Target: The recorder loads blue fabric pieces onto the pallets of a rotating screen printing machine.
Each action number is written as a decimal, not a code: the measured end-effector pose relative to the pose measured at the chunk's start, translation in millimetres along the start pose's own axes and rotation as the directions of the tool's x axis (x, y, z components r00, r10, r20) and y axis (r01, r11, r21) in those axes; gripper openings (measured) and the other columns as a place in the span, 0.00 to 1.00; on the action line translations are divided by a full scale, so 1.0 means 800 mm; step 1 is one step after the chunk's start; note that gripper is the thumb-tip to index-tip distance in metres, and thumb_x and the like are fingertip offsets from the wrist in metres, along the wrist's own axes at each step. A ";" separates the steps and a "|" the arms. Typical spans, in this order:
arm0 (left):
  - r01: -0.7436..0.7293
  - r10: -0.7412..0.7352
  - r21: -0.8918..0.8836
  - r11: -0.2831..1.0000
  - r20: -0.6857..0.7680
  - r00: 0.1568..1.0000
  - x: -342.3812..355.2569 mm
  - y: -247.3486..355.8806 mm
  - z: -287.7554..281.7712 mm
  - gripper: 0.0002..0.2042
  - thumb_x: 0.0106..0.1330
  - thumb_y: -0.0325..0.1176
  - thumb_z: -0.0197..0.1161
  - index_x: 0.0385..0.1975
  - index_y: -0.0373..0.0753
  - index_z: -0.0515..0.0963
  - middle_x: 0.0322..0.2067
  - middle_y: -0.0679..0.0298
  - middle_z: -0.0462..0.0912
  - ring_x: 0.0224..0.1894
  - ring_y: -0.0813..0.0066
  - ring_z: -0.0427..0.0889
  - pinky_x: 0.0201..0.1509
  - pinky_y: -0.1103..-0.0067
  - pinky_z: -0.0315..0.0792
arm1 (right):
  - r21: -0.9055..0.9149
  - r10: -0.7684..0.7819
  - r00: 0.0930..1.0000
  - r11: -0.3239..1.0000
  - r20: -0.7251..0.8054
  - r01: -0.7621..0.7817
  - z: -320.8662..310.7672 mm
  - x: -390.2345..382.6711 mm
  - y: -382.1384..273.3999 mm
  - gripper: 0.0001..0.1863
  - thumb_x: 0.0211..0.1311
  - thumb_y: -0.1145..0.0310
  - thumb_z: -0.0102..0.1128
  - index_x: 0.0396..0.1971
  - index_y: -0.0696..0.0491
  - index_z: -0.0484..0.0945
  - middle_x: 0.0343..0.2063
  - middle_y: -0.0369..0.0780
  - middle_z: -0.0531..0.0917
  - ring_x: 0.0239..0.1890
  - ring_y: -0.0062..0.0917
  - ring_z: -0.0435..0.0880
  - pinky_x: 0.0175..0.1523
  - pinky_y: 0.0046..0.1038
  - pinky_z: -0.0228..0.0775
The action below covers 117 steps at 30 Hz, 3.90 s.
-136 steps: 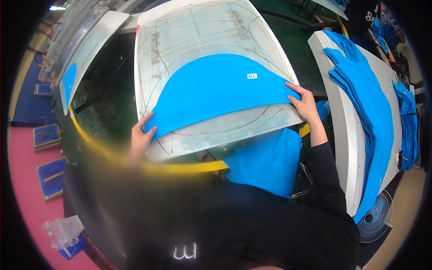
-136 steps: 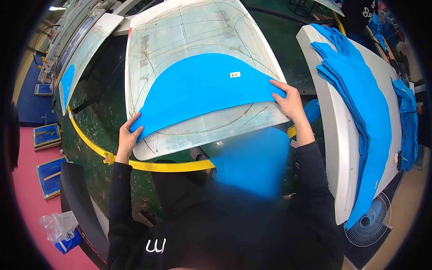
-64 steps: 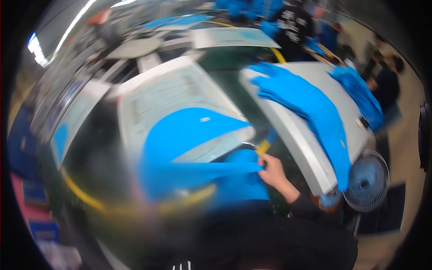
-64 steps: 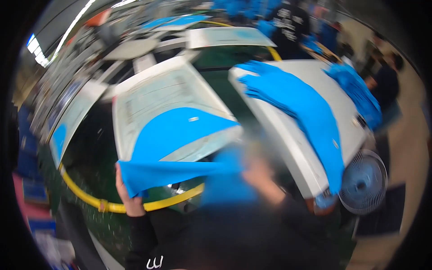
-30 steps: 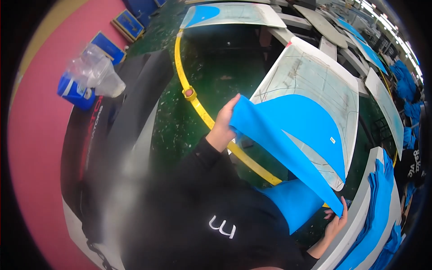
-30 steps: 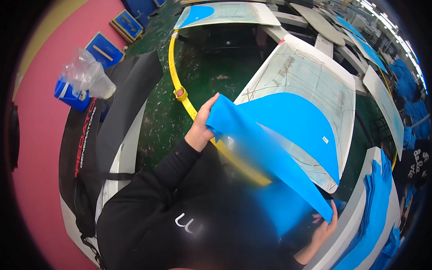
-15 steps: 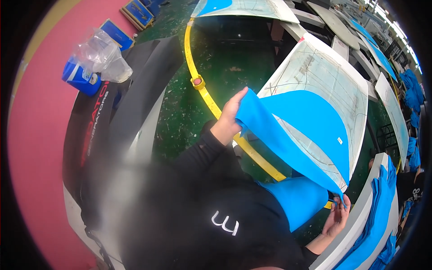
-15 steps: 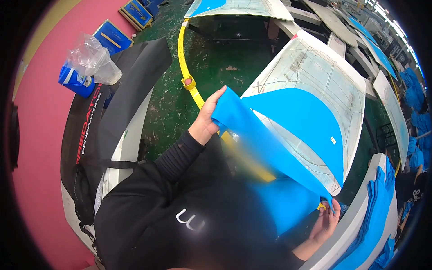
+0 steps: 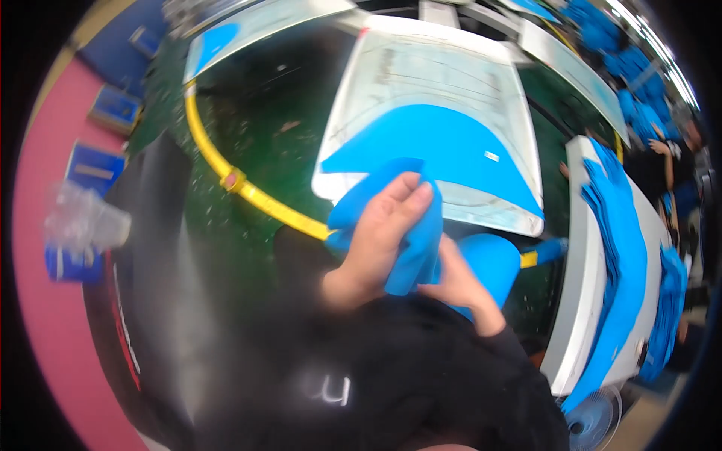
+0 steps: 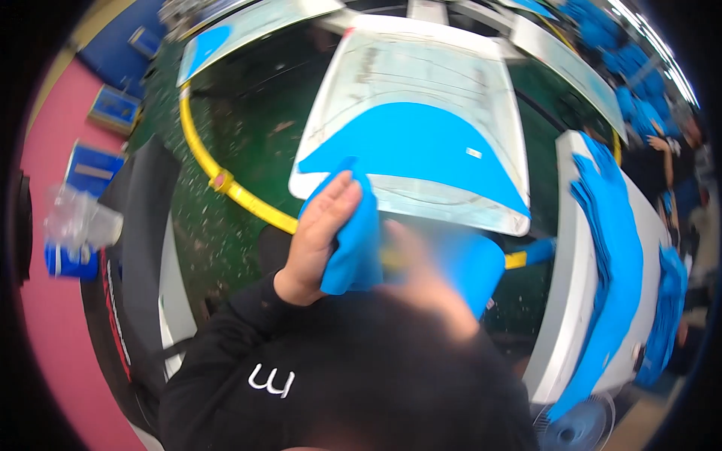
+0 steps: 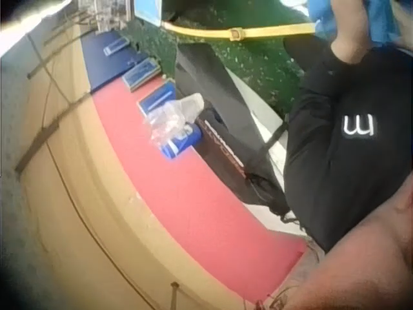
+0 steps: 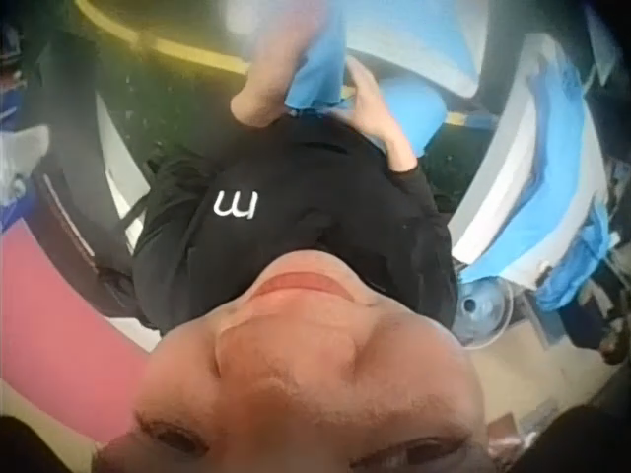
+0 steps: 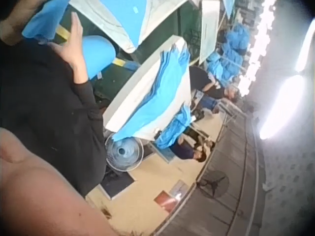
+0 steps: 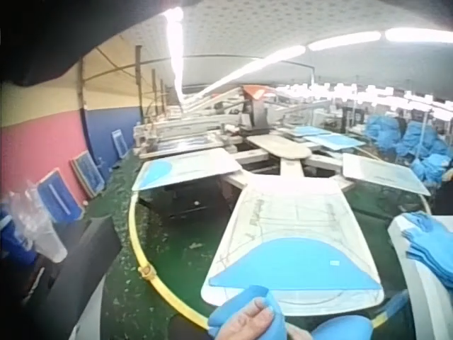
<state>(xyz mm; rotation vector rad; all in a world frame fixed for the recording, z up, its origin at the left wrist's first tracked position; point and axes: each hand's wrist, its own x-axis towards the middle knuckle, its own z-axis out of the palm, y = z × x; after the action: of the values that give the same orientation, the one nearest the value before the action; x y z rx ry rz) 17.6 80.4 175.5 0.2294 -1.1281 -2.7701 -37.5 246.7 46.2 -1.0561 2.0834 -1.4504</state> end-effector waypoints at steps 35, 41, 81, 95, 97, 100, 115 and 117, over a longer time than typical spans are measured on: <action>-0.789 0.720 0.596 -0.149 0.612 0.327 -0.043 0.059 -0.058 0.44 0.52 0.62 0.59 0.57 0.26 0.64 0.49 0.44 0.73 0.48 0.53 0.75 0.51 0.63 0.69 | 0.668 0.286 0.958 0.706 0.033 -0.234 0.027 -0.012 0.090 0.18 0.60 0.55 0.58 0.35 0.57 0.78 0.30 0.36 0.81 0.32 0.19 0.79 0.42 0.21 0.73; -0.495 0.698 0.800 -0.339 0.567 0.437 -0.010 0.062 -0.091 0.42 0.56 0.62 0.55 0.55 0.24 0.65 0.50 0.41 0.72 0.48 0.48 0.74 0.49 0.60 0.68 | 0.645 0.319 0.948 0.724 0.003 -0.245 -0.069 -0.062 0.085 0.15 0.56 0.67 0.64 0.41 0.58 0.77 0.37 0.36 0.81 0.38 0.19 0.79 0.44 0.23 0.73; 0.579 -0.600 0.224 0.784 0.031 0.799 -0.005 -0.116 -0.083 0.17 0.66 0.43 0.54 0.47 0.37 0.72 0.41 0.61 0.78 0.41 0.72 0.78 0.45 0.77 0.74 | 0.635 0.834 0.522 0.504 -0.180 -0.586 -0.099 -0.126 0.121 0.18 0.60 0.54 0.58 0.27 0.56 0.76 0.16 0.34 0.77 0.11 0.17 0.72 0.14 0.16 0.61; 0.665 -0.666 0.134 0.735 -0.043 0.745 -0.006 -0.119 -0.090 0.13 0.66 0.42 0.55 0.42 0.40 0.74 0.35 0.66 0.79 0.34 0.79 0.78 0.37 0.82 0.73 | 0.668 0.840 0.526 0.468 -0.133 -0.578 -0.102 -0.112 0.097 0.16 0.59 0.56 0.59 0.28 0.55 0.75 0.15 0.34 0.75 0.09 0.17 0.69 0.13 0.16 0.59; 0.772 -0.770 -0.027 0.635 0.060 0.635 0.000 -0.131 -0.102 0.14 0.66 0.43 0.55 0.43 0.39 0.74 0.36 0.66 0.79 0.34 0.78 0.78 0.38 0.81 0.74 | 0.679 0.839 0.530 0.462 -0.126 -0.571 -0.103 -0.115 0.097 0.16 0.59 0.56 0.59 0.28 0.56 0.75 0.16 0.34 0.76 0.09 0.17 0.70 0.14 0.16 0.60; 0.783 -0.780 -0.037 0.621 0.077 0.622 0.003 -0.134 -0.105 0.15 0.65 0.42 0.55 0.43 0.39 0.74 0.36 0.65 0.79 0.35 0.77 0.79 0.39 0.81 0.74 | 0.689 0.833 0.541 0.462 -0.120 -0.558 -0.105 -0.119 0.105 0.16 0.60 0.56 0.59 0.29 0.56 0.76 0.17 0.34 0.76 0.10 0.16 0.71 0.14 0.16 0.61; 0.775 -0.784 -0.119 0.620 -0.049 0.619 0.007 -0.150 -0.122 0.13 0.64 0.38 0.59 0.41 0.36 0.75 0.36 0.64 0.80 0.34 0.78 0.79 0.37 0.81 0.75 | 0.643 0.851 0.508 0.464 -0.132 -0.609 -0.102 -0.120 0.121 0.18 0.60 0.54 0.58 0.28 0.57 0.75 0.14 0.33 0.74 0.07 0.14 0.65 0.14 0.16 0.62; 0.785 -0.788 -0.083 0.615 -0.032 0.614 0.008 -0.149 -0.121 0.13 0.65 0.38 0.55 0.43 0.36 0.74 0.38 0.63 0.79 0.38 0.75 0.79 0.42 0.79 0.74 | 0.642 0.849 0.508 0.473 -0.148 -0.603 -0.101 -0.121 0.123 0.18 0.60 0.54 0.58 0.28 0.57 0.75 0.14 0.34 0.74 0.07 0.14 0.65 0.14 0.15 0.62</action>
<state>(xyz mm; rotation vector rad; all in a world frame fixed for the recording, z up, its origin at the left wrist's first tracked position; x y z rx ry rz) 21.3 97.4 22.9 1.0485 -1.0998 -3.4876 -65.7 388.8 -22.3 0.4903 1.8095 -1.6493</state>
